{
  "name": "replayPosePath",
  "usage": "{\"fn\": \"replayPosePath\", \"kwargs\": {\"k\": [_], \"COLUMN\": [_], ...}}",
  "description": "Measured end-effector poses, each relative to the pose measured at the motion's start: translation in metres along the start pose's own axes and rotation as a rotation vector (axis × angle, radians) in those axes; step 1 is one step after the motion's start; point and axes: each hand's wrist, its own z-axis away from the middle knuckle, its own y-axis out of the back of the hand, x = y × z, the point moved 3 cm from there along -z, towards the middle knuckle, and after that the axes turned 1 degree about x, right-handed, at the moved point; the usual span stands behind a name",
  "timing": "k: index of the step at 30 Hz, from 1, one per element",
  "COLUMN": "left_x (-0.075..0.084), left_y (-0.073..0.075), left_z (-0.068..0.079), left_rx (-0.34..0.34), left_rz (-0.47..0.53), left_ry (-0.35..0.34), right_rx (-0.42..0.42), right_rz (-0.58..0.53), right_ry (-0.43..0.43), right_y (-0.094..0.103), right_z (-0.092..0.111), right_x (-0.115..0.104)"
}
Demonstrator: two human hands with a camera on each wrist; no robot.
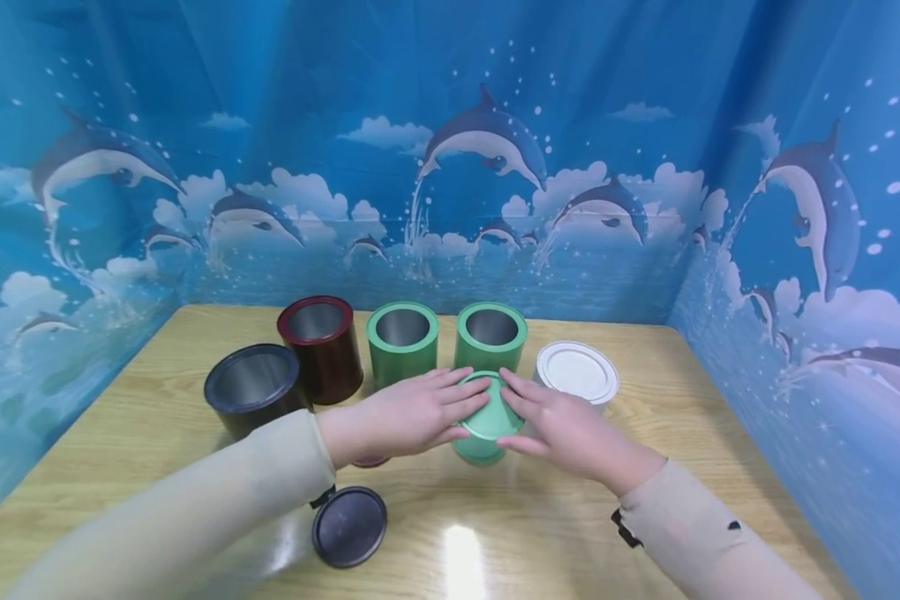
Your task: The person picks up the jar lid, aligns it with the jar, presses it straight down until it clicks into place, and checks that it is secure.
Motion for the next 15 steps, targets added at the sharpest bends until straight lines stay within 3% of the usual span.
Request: {"fn": "replayPosePath", "kwargs": {"k": [15], "left_x": [-0.019], "left_y": [0.018], "left_z": [-0.016], "left_rx": [-0.021], "left_rz": [-0.029], "left_ry": [-0.008], "right_rx": [-0.031], "right_rz": [0.013], "right_ry": [-0.034], "right_y": [0.014], "right_z": [-0.012], "right_x": [0.021]}}
